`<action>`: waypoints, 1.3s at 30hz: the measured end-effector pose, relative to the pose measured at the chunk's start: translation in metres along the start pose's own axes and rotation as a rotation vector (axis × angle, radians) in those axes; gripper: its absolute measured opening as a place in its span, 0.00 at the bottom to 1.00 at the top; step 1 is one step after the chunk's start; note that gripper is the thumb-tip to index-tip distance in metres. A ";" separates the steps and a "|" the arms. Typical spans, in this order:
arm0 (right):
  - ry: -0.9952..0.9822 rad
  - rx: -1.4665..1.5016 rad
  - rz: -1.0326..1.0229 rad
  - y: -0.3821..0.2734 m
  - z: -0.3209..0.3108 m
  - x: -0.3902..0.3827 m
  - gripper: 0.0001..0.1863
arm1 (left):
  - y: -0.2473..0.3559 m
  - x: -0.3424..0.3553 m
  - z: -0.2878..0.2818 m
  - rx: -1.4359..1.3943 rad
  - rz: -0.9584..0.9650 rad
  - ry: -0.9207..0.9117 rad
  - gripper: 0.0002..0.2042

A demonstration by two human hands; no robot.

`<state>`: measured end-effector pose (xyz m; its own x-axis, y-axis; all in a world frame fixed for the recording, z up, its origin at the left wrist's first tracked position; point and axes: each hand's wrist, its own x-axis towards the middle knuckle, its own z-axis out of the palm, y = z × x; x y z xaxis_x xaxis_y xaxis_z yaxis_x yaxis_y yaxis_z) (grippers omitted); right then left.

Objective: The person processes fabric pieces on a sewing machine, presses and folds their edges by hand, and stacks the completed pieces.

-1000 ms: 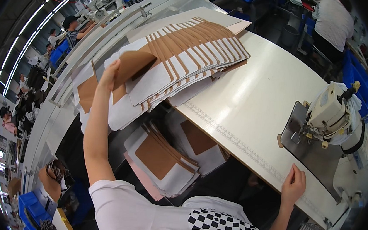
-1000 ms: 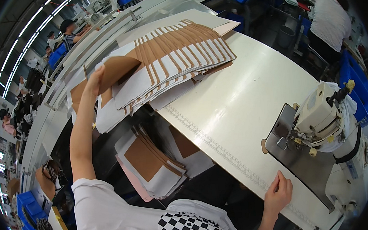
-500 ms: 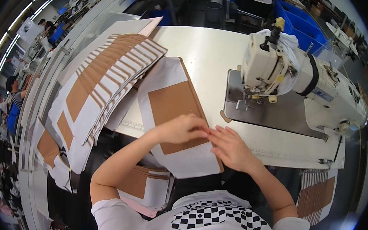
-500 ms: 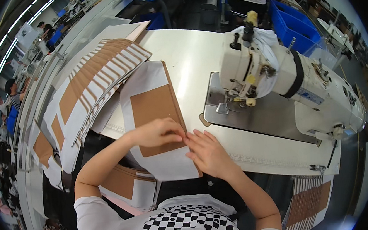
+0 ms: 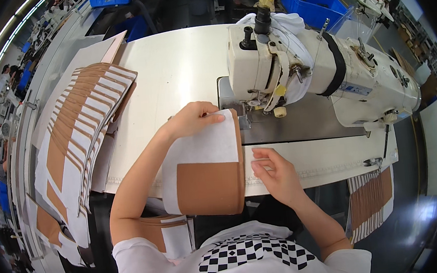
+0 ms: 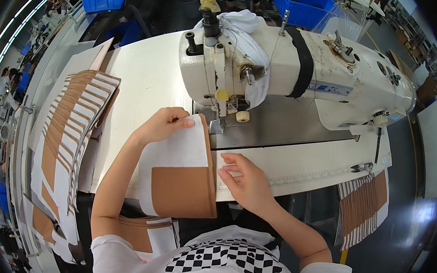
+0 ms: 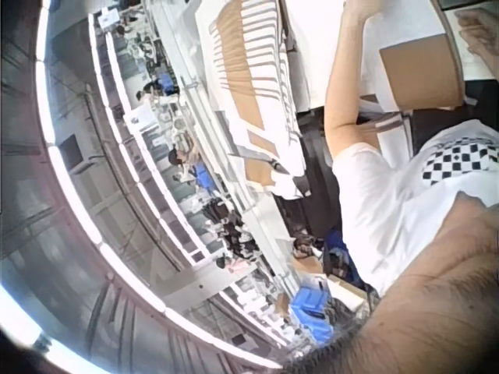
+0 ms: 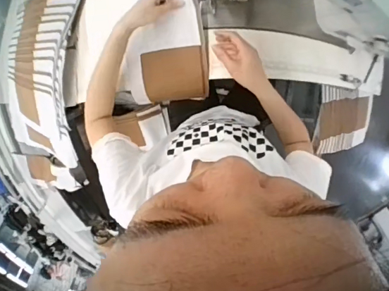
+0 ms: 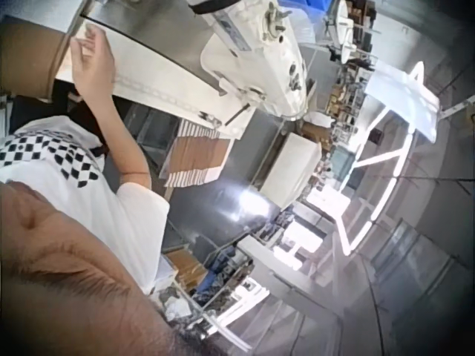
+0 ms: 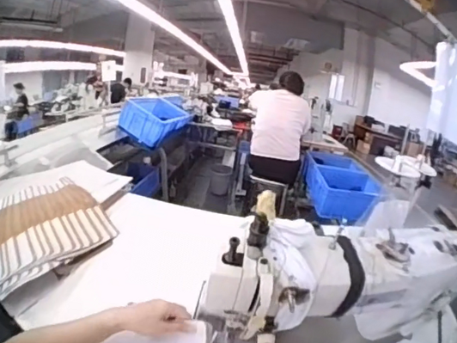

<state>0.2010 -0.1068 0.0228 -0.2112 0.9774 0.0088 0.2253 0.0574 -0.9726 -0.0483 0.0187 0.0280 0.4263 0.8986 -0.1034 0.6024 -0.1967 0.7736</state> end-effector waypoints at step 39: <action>0.229 -0.948 -0.267 0.018 0.026 0.041 0.21 | 0.000 0.025 0.052 0.499 0.663 0.364 0.17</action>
<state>0.1718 -0.0710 0.0000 -0.2003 0.9187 0.3405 0.8811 0.3209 -0.3474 -0.0027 0.0206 -0.0068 0.6016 0.5921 0.5362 0.5677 -0.7892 0.2345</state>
